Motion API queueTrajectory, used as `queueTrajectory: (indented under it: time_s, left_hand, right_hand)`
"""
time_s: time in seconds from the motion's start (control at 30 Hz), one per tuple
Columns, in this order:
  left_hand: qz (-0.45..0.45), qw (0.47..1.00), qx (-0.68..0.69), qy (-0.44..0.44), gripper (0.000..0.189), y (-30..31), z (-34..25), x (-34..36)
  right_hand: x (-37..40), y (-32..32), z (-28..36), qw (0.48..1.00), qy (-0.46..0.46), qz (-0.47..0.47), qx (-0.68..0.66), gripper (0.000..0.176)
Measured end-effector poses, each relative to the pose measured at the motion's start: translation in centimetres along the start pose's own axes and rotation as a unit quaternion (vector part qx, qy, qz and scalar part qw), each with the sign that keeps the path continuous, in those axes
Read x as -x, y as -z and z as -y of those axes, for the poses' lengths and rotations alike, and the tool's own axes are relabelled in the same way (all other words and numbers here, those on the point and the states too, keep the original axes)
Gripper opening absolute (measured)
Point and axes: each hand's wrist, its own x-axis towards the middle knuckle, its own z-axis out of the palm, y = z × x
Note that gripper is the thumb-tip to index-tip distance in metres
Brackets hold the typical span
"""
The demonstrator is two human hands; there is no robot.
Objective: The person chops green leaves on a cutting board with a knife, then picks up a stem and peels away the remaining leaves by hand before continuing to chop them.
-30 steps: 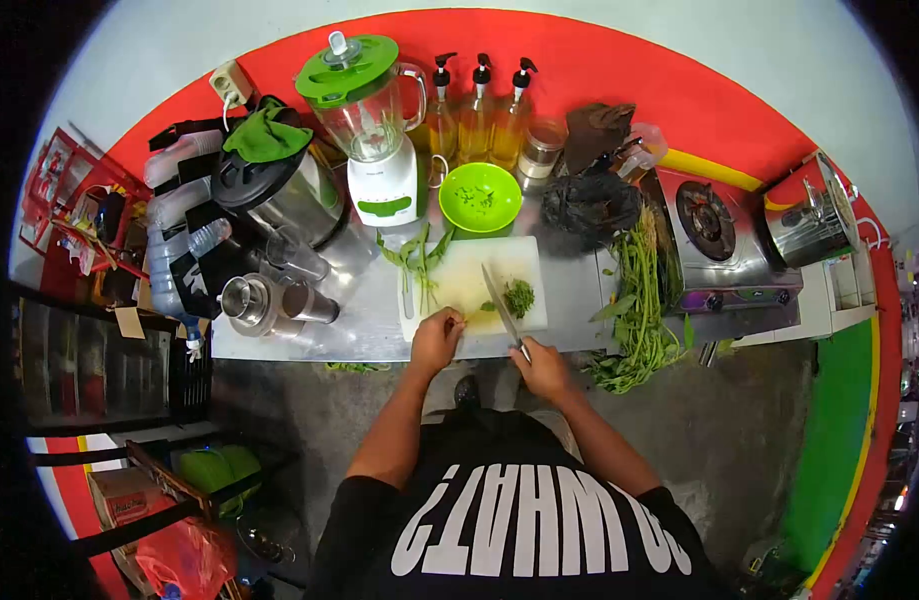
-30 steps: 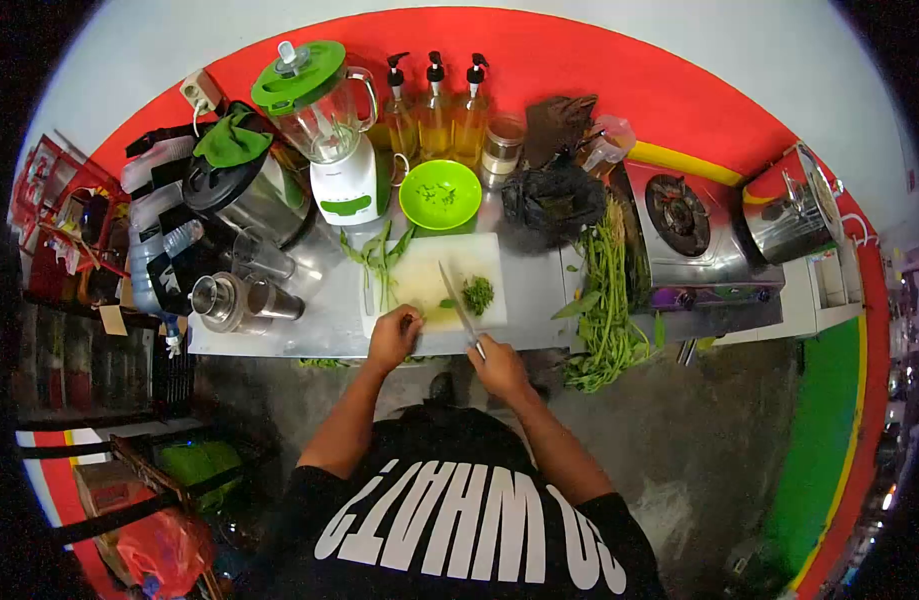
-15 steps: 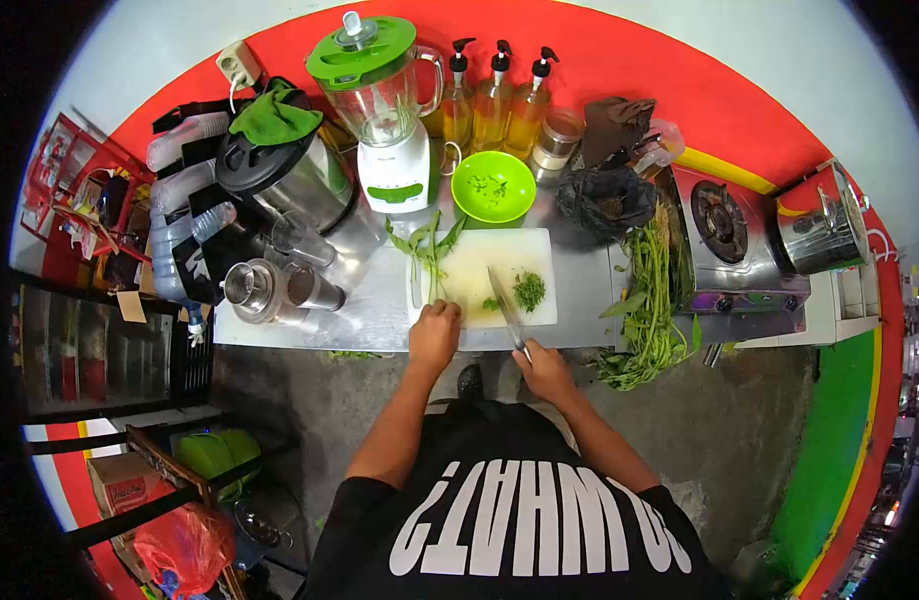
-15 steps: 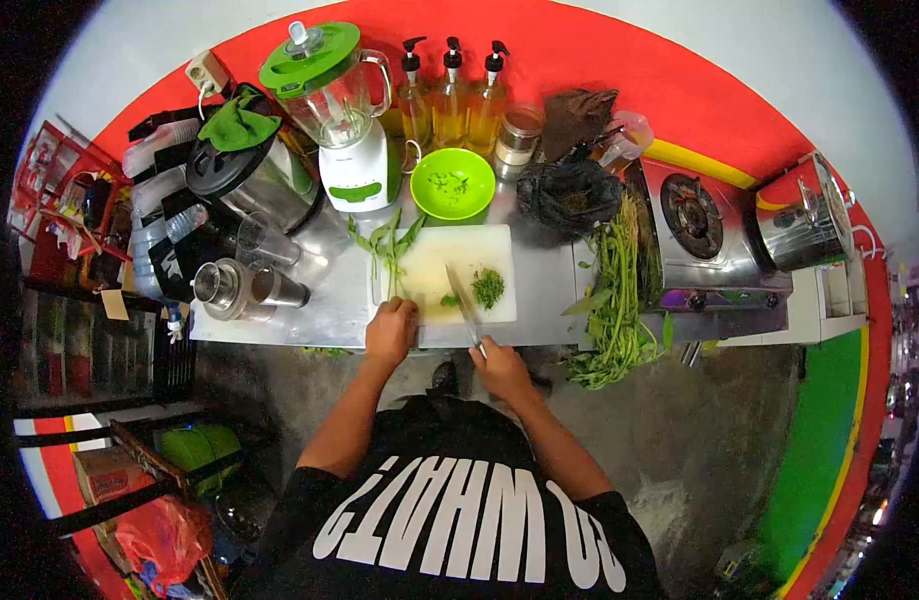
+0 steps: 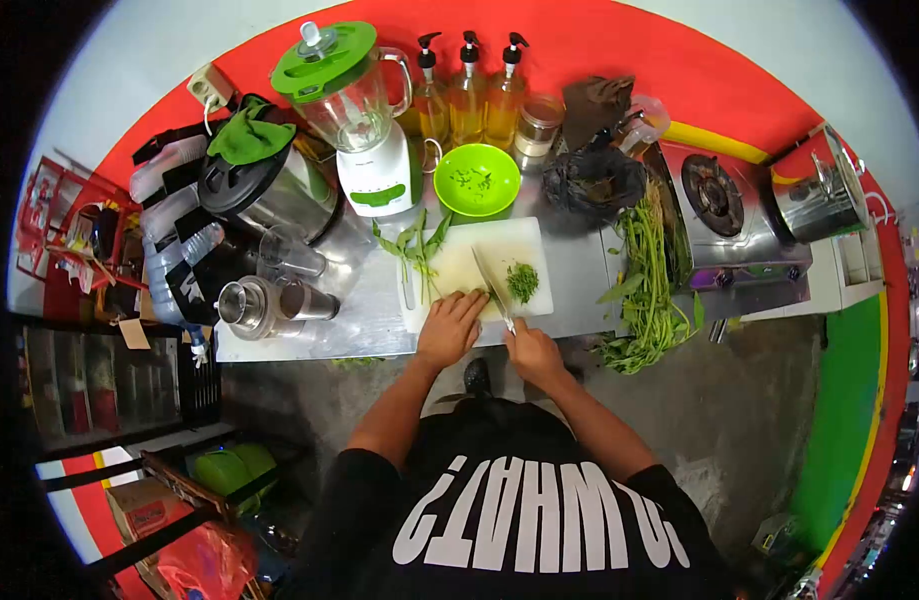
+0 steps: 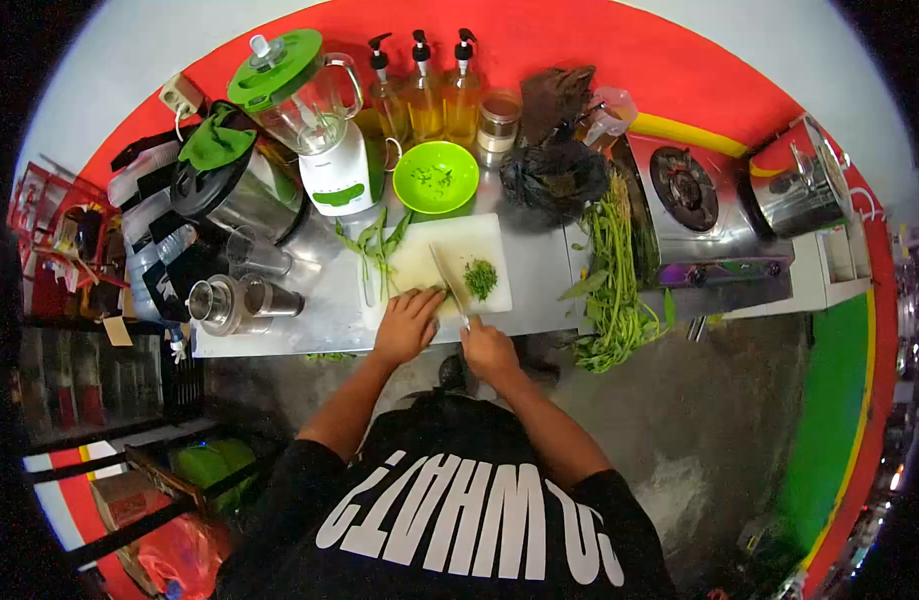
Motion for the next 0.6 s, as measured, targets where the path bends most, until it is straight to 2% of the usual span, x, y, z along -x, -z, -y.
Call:
queueTrajectory:
  time_s: [0.1,0.3,0.37,0.5,0.6]
  left_hand:
    - [0.018,0.998,-0.025,-0.047,0.054,-0.6,1.0,-0.1]
    - [0.001,0.999,-0.017,-0.049,0.054,-1.6,1.4,-0.2]
    - [0.012,0.999,-0.015,-0.046,0.053,-1.3,1.4,-0.2]
    - [0.013,0.998,-0.037,-0.057,0.053,-1.3,1.5,0.0]
    - [0.008,0.998,-0.025,-0.053,0.055,-1.3,1.5,0.0]
  right_hand:
    - [-0.2,-0.5,0.9,1.0,-0.013,0.004,0.022,0.031]
    - [-0.2,-2.2,1.2,0.998,-0.045,0.01,0.049,0.032]
    - [-0.6,-3.0,1.3,0.993,-0.051,0.018,0.108,0.032]
    - [-2.8,-0.8,2.7,0.99,-0.057,0.072,0.103,0.029]
    - [-2.2,0.2,3.2,0.988,-0.03,0.062,0.139,0.026]
